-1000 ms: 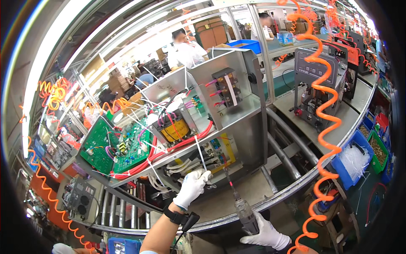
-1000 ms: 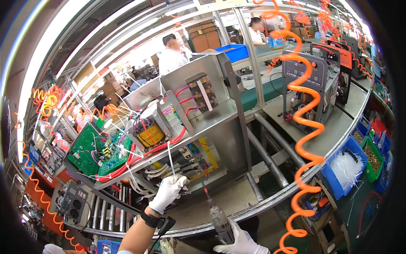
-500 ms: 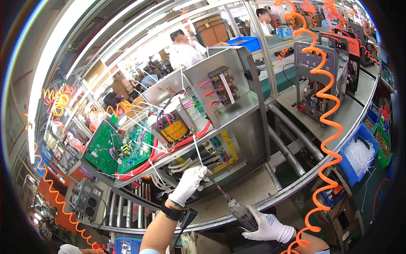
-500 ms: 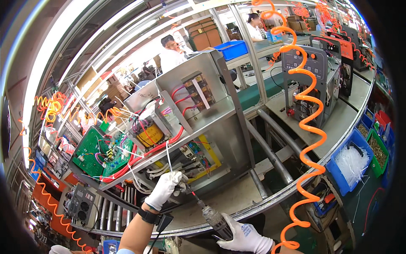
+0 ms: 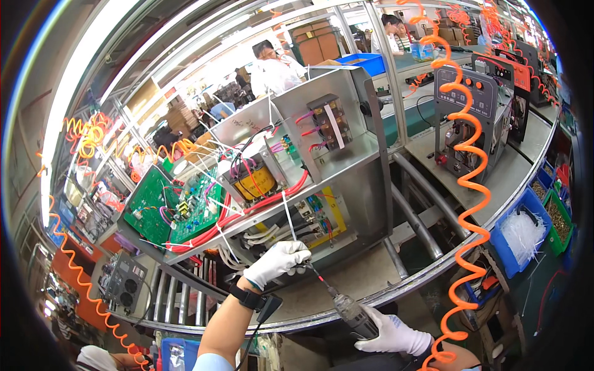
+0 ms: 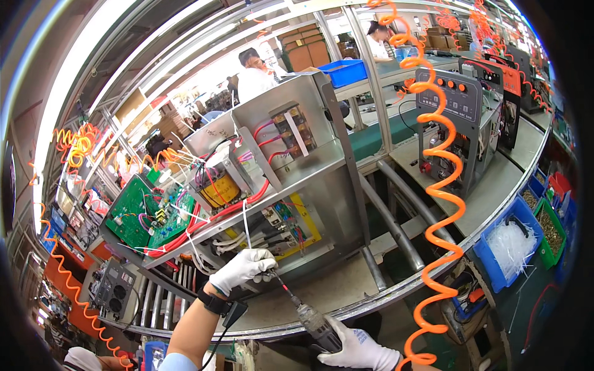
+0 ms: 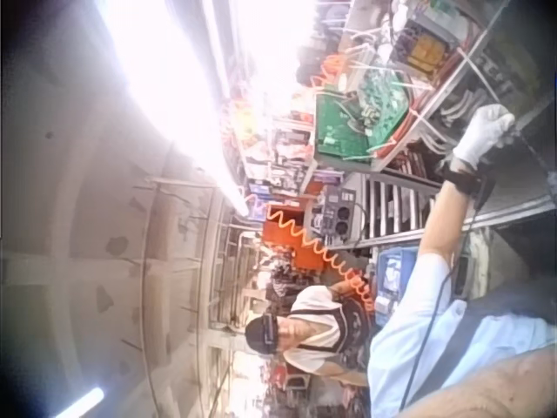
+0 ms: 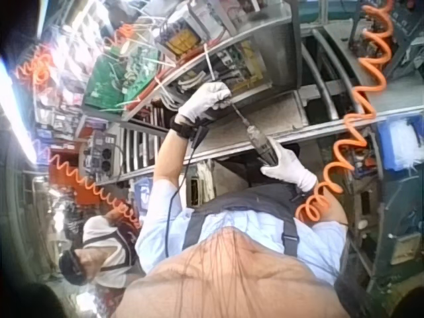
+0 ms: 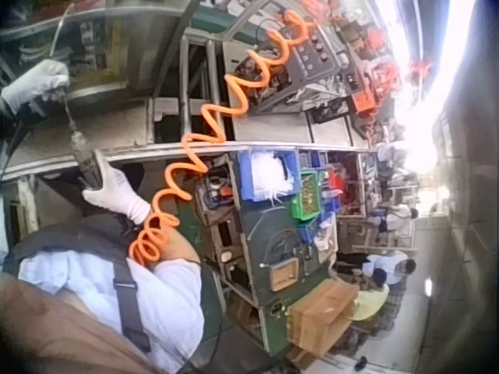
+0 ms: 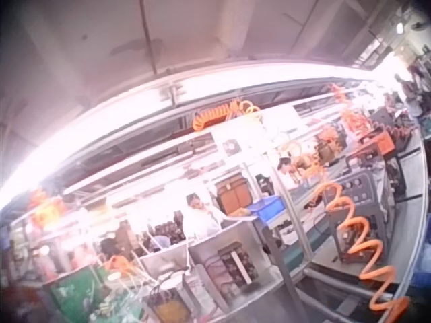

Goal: Assemble internal wiring and components into a solar inverter housing using a pneumatic screwdriver.

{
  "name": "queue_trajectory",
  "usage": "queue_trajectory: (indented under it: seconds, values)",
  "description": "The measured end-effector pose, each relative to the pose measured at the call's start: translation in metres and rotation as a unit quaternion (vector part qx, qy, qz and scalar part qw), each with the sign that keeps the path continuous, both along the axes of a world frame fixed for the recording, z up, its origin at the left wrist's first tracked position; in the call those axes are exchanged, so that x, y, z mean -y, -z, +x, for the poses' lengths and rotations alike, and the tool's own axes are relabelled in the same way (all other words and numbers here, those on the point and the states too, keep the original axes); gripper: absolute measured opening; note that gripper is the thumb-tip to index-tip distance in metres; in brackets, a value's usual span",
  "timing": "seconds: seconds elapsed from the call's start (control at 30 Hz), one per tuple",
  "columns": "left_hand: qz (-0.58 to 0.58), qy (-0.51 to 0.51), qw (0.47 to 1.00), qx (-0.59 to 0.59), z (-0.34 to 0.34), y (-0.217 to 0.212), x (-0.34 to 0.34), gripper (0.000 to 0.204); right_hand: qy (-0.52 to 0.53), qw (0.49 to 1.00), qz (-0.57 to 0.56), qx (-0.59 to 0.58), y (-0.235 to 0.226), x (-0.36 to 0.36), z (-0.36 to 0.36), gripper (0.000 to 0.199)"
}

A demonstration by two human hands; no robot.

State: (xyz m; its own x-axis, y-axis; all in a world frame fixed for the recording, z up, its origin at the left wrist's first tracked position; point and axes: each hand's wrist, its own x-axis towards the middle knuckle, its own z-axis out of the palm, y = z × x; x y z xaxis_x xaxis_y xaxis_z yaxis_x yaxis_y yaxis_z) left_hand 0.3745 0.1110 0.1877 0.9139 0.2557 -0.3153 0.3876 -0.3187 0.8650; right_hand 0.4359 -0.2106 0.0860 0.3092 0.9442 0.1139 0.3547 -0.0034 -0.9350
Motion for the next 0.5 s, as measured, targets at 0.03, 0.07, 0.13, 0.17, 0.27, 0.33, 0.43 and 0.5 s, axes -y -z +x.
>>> queue_trajectory:
  seconds: [0.03,0.07,0.13,0.17,0.27,0.33,0.43,0.5]
  values:
    - [-0.013,-0.001,1.000,0.001,0.001,0.000,0.000,0.022,-0.033,0.989,-0.026,-0.140,0.000,0.001,-0.001,0.083]
    - [-0.008,0.000,1.000,0.006,0.002,0.000,-0.001,0.022,-0.064,0.957,-0.050,-0.278,0.000,0.001,-0.004,0.077]
    - [-0.012,-0.002,1.000,0.012,0.003,-0.001,-0.002,0.023,-0.083,0.859,-0.051,-0.502,0.000,0.001,-0.012,0.059]
    - [-0.030,-0.006,0.999,0.018,0.003,-0.002,-0.003,0.025,-0.082,0.855,-0.045,-0.510,0.001,-0.001,-0.016,0.059]
    - [-0.069,-0.001,0.997,0.043,0.001,-0.003,-0.006,0.026,-0.051,0.910,-0.031,-0.411,0.000,-0.009,-0.026,0.059]
    - [-0.088,0.011,0.995,0.046,0.001,-0.003,-0.007,0.025,0.033,0.973,0.034,-0.226,0.000,-0.012,-0.032,0.058]
    - [-0.041,0.016,0.999,0.021,0.000,-0.002,-0.008,0.024,0.018,0.961,0.002,-0.276,0.003,-0.012,-0.030,0.069]
    - [-0.054,0.013,0.998,0.035,0.000,-0.002,-0.008,0.023,-0.044,0.904,-0.068,-0.420,0.007,-0.009,-0.029,0.081]
